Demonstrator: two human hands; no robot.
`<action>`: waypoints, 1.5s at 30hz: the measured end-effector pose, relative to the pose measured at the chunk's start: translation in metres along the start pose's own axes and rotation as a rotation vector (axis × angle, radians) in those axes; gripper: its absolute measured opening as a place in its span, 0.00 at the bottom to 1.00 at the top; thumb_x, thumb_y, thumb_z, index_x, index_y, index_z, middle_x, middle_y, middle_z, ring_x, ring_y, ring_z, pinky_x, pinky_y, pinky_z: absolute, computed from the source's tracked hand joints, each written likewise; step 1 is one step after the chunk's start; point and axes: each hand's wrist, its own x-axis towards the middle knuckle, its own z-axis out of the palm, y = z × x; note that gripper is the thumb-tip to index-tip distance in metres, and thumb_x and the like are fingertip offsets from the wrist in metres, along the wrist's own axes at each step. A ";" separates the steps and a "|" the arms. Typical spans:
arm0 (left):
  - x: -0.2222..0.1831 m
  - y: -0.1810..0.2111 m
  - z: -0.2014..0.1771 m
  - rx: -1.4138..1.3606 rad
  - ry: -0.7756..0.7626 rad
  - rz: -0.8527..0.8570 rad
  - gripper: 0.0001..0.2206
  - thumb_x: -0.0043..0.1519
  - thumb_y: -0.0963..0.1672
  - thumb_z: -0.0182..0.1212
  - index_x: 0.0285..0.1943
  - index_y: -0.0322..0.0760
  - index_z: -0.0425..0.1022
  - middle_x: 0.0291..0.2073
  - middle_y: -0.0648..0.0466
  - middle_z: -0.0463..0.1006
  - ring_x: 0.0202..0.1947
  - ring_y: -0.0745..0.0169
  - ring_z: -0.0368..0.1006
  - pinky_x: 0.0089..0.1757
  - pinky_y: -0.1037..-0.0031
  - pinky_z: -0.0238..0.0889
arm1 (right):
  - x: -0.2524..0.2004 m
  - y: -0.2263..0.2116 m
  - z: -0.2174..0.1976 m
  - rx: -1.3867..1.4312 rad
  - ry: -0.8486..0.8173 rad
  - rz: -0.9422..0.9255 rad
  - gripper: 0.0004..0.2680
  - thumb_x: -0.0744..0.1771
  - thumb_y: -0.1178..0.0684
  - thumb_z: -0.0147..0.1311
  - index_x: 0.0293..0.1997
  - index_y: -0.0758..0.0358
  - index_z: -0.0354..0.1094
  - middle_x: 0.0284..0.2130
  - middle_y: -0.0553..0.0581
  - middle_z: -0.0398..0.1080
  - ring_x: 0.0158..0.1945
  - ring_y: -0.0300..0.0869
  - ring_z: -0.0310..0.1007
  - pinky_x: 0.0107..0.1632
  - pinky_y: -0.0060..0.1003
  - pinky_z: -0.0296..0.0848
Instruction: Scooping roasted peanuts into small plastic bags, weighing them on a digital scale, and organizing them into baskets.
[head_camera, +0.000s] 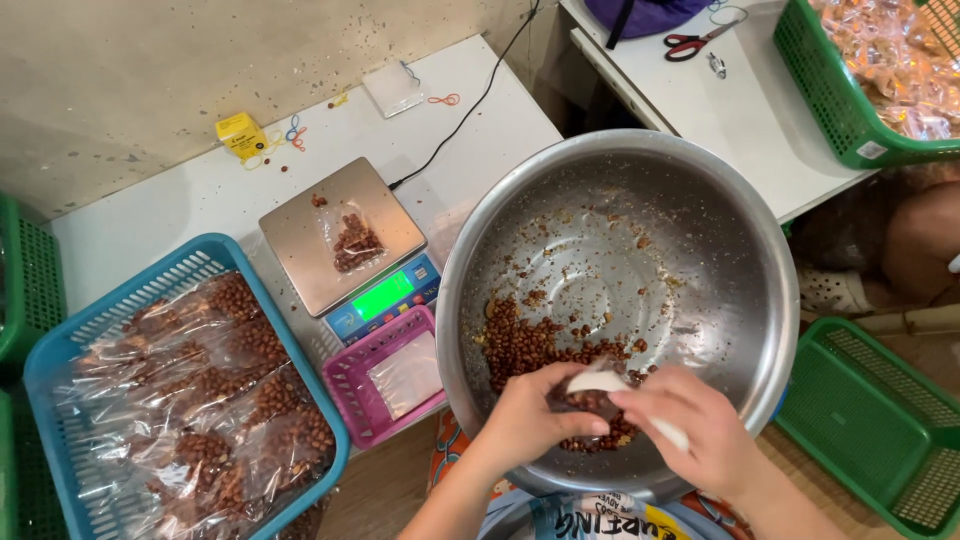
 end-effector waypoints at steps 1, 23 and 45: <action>0.002 -0.005 0.003 -0.075 -0.038 0.070 0.32 0.44 0.51 0.75 0.60 0.41 0.76 0.46 0.56 0.82 0.47 0.67 0.76 0.49 0.76 0.68 | -0.001 0.002 -0.002 -0.089 0.014 -0.346 0.12 0.66 0.59 0.55 0.56 0.58 0.70 0.38 0.54 0.72 0.39 0.40 0.71 0.46 0.33 0.76; 0.092 -0.035 -0.296 0.206 1.092 -0.127 0.11 0.56 0.50 0.60 0.41 0.50 0.85 0.35 0.53 0.85 0.46 0.57 0.80 0.49 0.69 0.67 | -0.048 0.030 0.029 0.034 0.155 0.480 0.13 0.65 0.57 0.56 0.54 0.54 0.77 0.32 0.53 0.81 0.35 0.37 0.77 0.46 0.32 0.81; -0.152 -0.113 -0.204 0.570 1.290 0.238 0.07 0.61 0.37 0.54 0.43 0.38 0.76 0.39 0.48 0.76 0.36 0.49 0.75 0.43 0.63 0.66 | -0.014 -0.016 0.039 -0.088 0.181 0.553 0.05 0.70 0.58 0.58 0.46 0.57 0.81 0.35 0.53 0.75 0.33 0.37 0.72 0.43 0.29 0.66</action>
